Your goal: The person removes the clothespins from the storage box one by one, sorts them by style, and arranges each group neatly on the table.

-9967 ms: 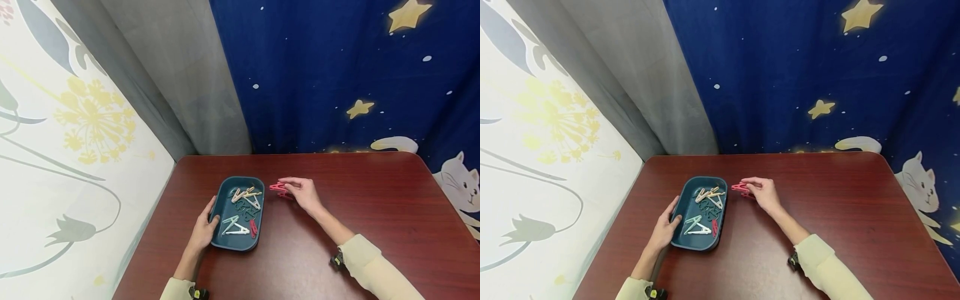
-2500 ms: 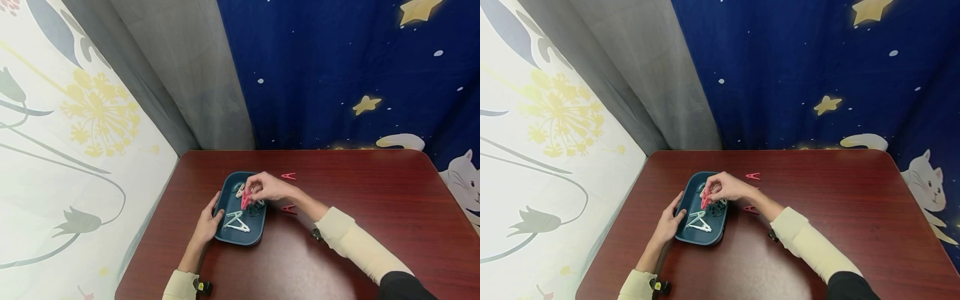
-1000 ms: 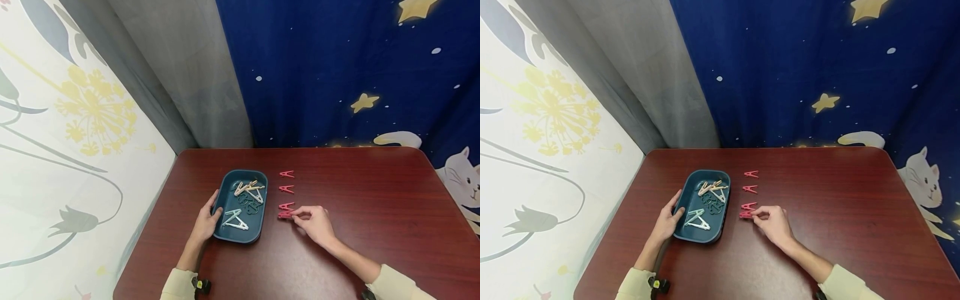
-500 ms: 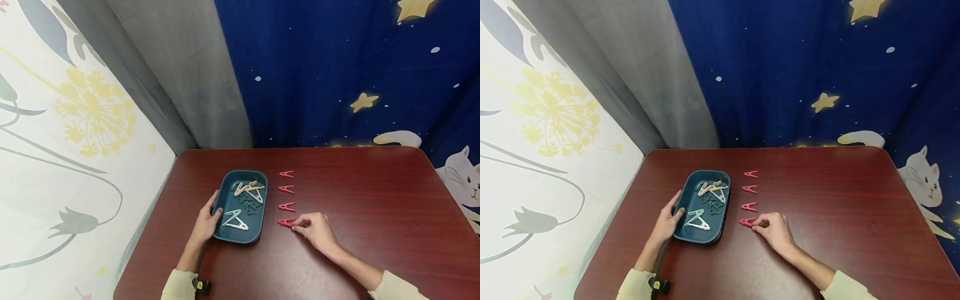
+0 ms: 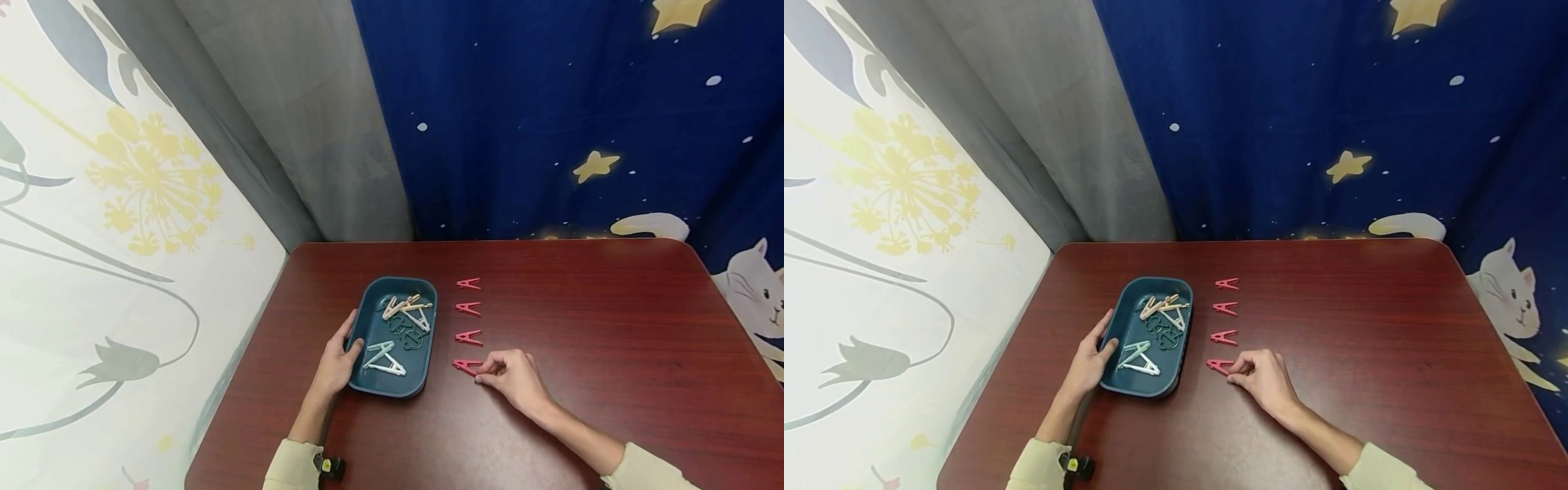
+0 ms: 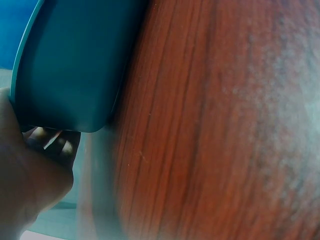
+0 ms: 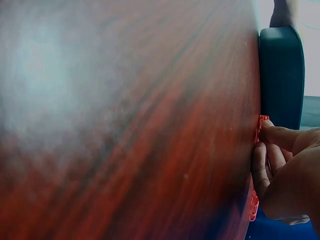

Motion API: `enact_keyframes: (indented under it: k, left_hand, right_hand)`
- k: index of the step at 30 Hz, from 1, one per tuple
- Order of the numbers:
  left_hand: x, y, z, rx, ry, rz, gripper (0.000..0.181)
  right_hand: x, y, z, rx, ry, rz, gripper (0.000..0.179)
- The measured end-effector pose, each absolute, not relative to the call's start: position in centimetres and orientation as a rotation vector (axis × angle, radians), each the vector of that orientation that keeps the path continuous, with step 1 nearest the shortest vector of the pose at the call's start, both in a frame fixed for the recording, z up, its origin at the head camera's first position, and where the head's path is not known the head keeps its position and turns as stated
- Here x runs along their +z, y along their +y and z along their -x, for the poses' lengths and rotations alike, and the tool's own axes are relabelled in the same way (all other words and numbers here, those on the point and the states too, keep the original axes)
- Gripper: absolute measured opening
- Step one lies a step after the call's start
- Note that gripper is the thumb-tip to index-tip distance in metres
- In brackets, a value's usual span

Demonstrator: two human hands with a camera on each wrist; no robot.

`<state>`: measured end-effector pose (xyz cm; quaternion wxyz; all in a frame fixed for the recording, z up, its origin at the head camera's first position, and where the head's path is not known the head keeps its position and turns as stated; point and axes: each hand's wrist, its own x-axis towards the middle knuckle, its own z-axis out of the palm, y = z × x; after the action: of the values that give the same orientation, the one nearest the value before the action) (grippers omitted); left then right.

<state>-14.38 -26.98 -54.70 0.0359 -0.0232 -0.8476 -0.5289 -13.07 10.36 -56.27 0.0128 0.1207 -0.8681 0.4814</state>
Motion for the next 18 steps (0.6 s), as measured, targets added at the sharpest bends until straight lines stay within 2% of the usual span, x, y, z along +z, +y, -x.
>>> enact_keyframes:
  k: [18]
  left_hand:
    - [-55.14, -27.31, 14.54, -1.573, -2.625, 0.108, 0.067]
  right_hand:
    - [-56.39, 10.66, 13.16, 1.564, -2.703, -0.459, 0.027]
